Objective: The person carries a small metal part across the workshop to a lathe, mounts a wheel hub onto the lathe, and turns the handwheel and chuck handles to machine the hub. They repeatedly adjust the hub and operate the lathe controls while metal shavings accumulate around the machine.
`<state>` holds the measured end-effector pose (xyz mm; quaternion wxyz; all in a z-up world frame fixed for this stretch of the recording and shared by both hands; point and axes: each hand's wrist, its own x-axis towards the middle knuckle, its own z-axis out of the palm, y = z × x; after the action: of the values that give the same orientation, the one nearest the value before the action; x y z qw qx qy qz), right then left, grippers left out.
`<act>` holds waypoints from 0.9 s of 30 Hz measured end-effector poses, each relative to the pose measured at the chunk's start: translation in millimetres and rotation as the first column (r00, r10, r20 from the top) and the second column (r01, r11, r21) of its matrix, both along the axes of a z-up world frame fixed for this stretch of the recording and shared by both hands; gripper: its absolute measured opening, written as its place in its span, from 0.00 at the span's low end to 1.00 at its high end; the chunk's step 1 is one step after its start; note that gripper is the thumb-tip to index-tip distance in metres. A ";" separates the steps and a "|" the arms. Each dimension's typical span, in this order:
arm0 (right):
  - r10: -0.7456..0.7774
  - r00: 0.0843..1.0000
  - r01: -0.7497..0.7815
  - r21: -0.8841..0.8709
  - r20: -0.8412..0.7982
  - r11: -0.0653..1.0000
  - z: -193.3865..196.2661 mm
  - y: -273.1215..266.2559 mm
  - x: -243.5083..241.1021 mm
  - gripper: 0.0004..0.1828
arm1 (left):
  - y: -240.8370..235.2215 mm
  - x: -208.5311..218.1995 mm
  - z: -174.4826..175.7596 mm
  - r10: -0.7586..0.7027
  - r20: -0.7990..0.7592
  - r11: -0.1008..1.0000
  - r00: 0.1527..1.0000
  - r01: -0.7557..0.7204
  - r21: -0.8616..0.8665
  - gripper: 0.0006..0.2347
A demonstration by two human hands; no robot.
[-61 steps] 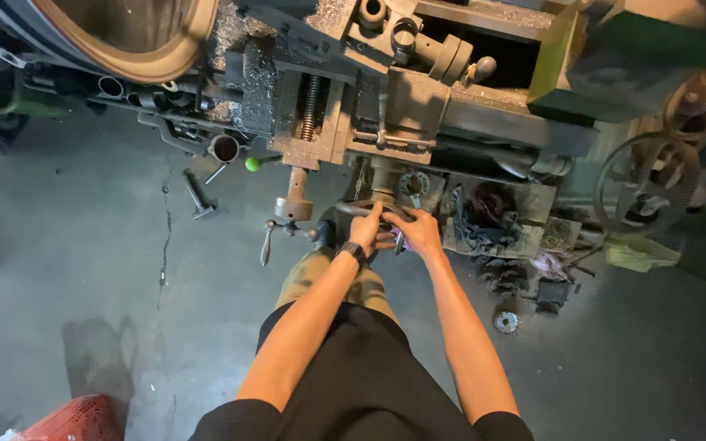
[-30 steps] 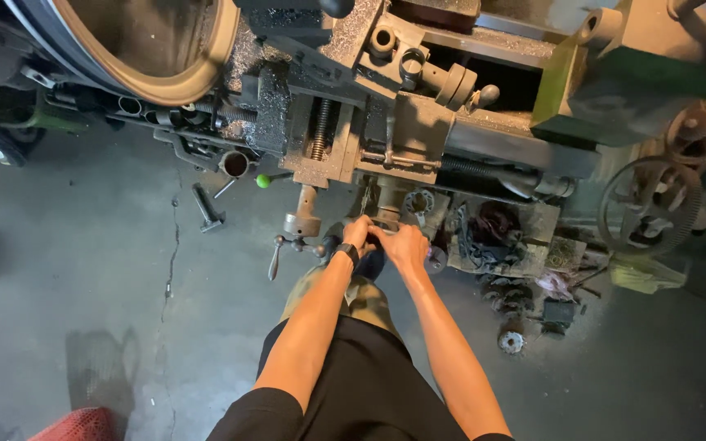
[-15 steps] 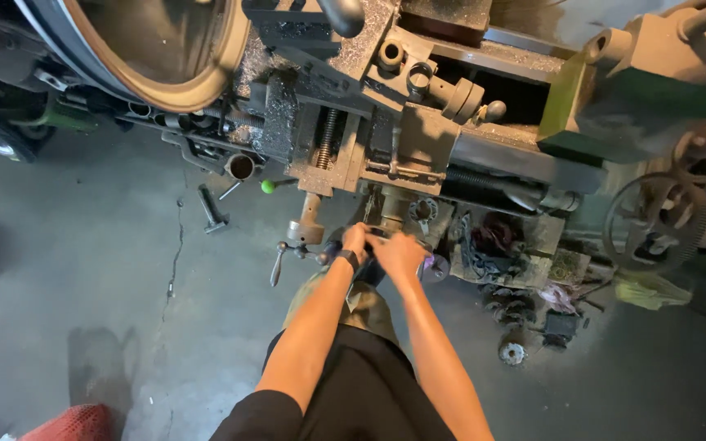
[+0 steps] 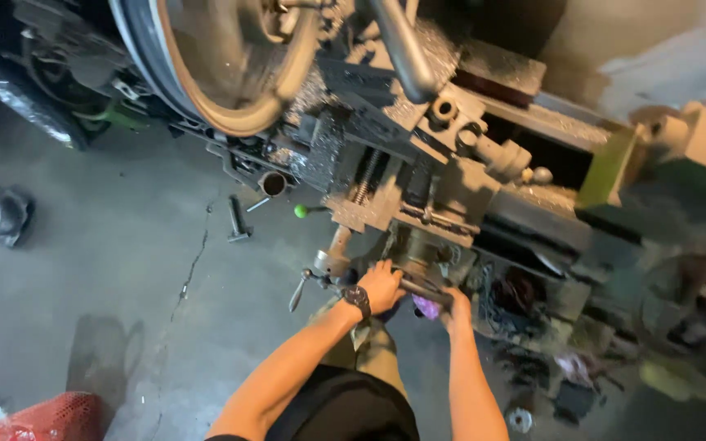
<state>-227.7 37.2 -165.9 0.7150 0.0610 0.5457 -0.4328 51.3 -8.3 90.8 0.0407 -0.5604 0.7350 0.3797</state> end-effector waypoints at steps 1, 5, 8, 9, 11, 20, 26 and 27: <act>0.017 1.000 -0.016 -0.009 0.008 1.000 -23.9 4.7 -9.1 0.05 | 4.2 5.7 11.2 0.017 0.008 1.000 1.000 -0.016 -0.009 0.17; 0.025 0.998 -0.027 0.032 0.062 0.999 -88.4 13.8 -23.8 0.09 | 6.5 41.4 104.3 0.268 -0.350 0.873 0.897 -0.380 -0.305 0.24; 0.053 0.995 -0.056 0.038 0.087 0.998 -79.8 10.2 -21.7 0.12 | 25.0 86.2 105.3 0.495 -0.272 0.793 0.825 -0.557 -0.248 0.36; 0.088 0.988 -0.093 0.033 0.127 0.995 -71.1 9.4 -20.9 0.15 | 35.9 103.1 88.3 0.588 -0.196 0.765 0.784 -0.619 -0.181 0.44; 0.112 0.985 -0.118 0.041 0.132 0.992 -12.0 -1.3 -6.0 0.21 | 47.1 117.9 49.3 0.591 -0.184 0.776 0.785 -0.616 -0.133 0.49; 0.699 0.656 -0.743 -0.082 -0.284 0.664 109.7 -15.9 -25.6 0.34 | 38.4 126.9 60.2 0.596 -0.083 0.803 0.799 -0.592 0.066 0.51; 0.715 0.448 -0.846 0.003 -0.536 0.533 136.6 -21.6 -12.9 0.26 | 39.3 126.4 43.9 0.592 -0.018 0.805 0.806 -0.590 0.064 0.52; 0.691 0.350 -0.857 0.083 -0.633 0.509 138.8 -19.2 -11.1 0.25 | 39.6 127.5 36.1 0.583 -0.014 0.812 0.812 -0.582 0.045 0.54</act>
<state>-238.8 18.0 -27.1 0.6240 -0.4409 0.6372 -0.1011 178.8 31.3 126.9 -0.0768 -0.7523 0.5212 0.3956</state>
